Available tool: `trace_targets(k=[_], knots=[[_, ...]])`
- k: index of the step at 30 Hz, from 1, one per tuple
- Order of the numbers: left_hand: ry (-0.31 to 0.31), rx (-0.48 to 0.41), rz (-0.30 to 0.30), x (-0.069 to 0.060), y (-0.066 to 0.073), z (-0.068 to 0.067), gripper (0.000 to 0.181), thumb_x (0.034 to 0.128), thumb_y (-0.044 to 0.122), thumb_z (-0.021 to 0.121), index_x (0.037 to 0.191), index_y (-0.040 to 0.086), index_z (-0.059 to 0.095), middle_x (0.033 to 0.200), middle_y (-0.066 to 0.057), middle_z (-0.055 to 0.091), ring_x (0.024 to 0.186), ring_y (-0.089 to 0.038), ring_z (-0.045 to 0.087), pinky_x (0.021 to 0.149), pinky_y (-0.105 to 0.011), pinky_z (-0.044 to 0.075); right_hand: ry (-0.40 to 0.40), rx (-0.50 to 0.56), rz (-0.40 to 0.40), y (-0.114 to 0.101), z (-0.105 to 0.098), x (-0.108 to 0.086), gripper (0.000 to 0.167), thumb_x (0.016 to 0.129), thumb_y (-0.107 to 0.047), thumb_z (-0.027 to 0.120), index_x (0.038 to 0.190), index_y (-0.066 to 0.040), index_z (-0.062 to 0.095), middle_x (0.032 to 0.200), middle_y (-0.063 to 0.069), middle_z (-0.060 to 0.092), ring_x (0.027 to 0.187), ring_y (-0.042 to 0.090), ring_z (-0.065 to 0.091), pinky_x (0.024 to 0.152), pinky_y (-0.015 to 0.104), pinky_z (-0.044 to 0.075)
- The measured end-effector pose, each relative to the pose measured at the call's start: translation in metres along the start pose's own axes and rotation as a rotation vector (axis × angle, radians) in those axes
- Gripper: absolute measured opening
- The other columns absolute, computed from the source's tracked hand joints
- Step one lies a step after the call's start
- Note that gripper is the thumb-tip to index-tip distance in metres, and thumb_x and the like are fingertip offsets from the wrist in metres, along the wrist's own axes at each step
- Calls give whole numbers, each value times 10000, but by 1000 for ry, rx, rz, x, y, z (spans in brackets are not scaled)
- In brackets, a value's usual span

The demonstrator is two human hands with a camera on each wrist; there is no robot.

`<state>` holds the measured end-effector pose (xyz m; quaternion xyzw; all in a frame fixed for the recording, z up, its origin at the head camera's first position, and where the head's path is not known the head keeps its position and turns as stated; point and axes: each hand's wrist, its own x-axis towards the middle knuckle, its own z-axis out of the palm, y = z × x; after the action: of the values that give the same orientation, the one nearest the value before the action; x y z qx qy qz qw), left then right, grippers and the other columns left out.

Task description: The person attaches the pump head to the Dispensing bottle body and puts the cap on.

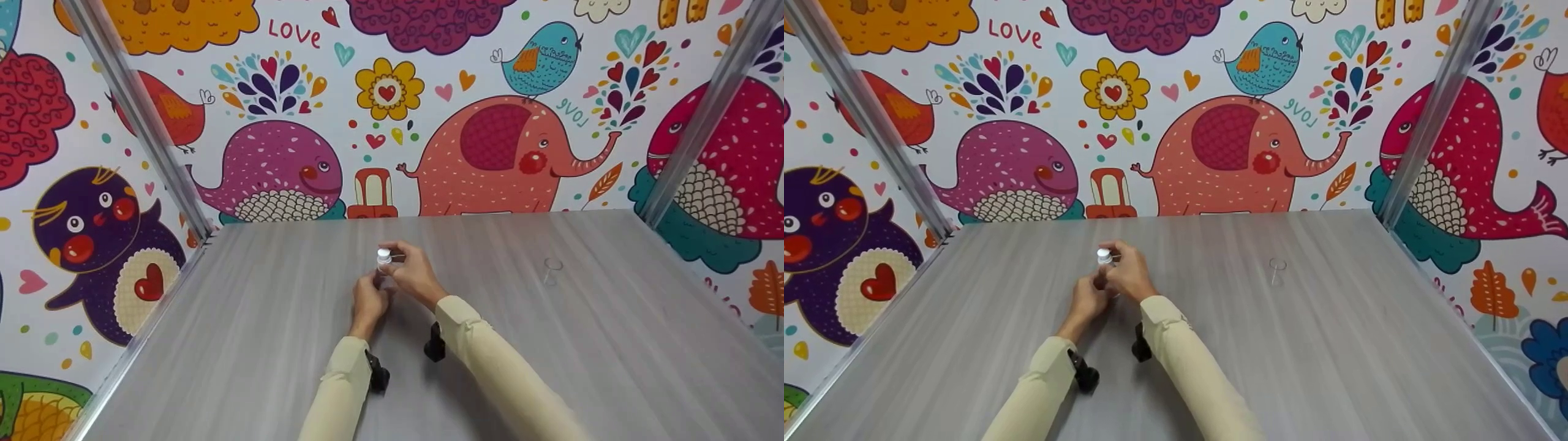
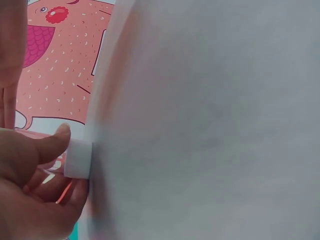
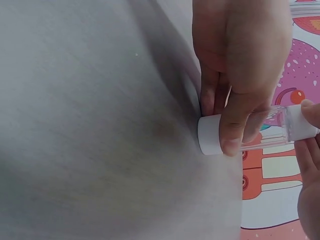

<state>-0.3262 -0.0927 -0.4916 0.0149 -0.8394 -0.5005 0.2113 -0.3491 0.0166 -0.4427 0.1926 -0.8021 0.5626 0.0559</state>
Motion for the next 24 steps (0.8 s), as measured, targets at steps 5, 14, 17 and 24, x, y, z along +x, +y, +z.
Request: trace_targets(k=[5,14,17,24], knots=[[-14,0,-20,0,0,0,187,734,-63,697,920,-57,714,794,-166,669,721,-203,507,689,-366,455,22,-8,10,2,1,0,392,842,57,720,1222,-16,659,1152,163,700,1094,298,674,961,407,543],[-28,8,-74,-1,1,0,195,753,-34,722,948,-32,723,875,-158,712,795,-237,597,747,-401,502,35,-41,43,5,1,1,406,830,10,766,1216,-56,661,1127,131,703,1060,262,681,943,389,551],[-32,18,-88,-1,2,-1,186,763,-27,718,948,-21,723,870,-147,705,786,-230,584,740,-400,497,34,-50,63,5,1,1,413,828,-5,773,1221,-66,660,1123,119,702,1056,256,677,939,386,552],[-24,5,-75,-1,1,-2,257,770,-21,722,1027,-9,730,836,-132,694,755,-211,554,732,-378,481,44,-81,0,5,0,0,455,820,-69,803,1243,-45,639,1174,129,682,1102,279,658,970,407,537]])
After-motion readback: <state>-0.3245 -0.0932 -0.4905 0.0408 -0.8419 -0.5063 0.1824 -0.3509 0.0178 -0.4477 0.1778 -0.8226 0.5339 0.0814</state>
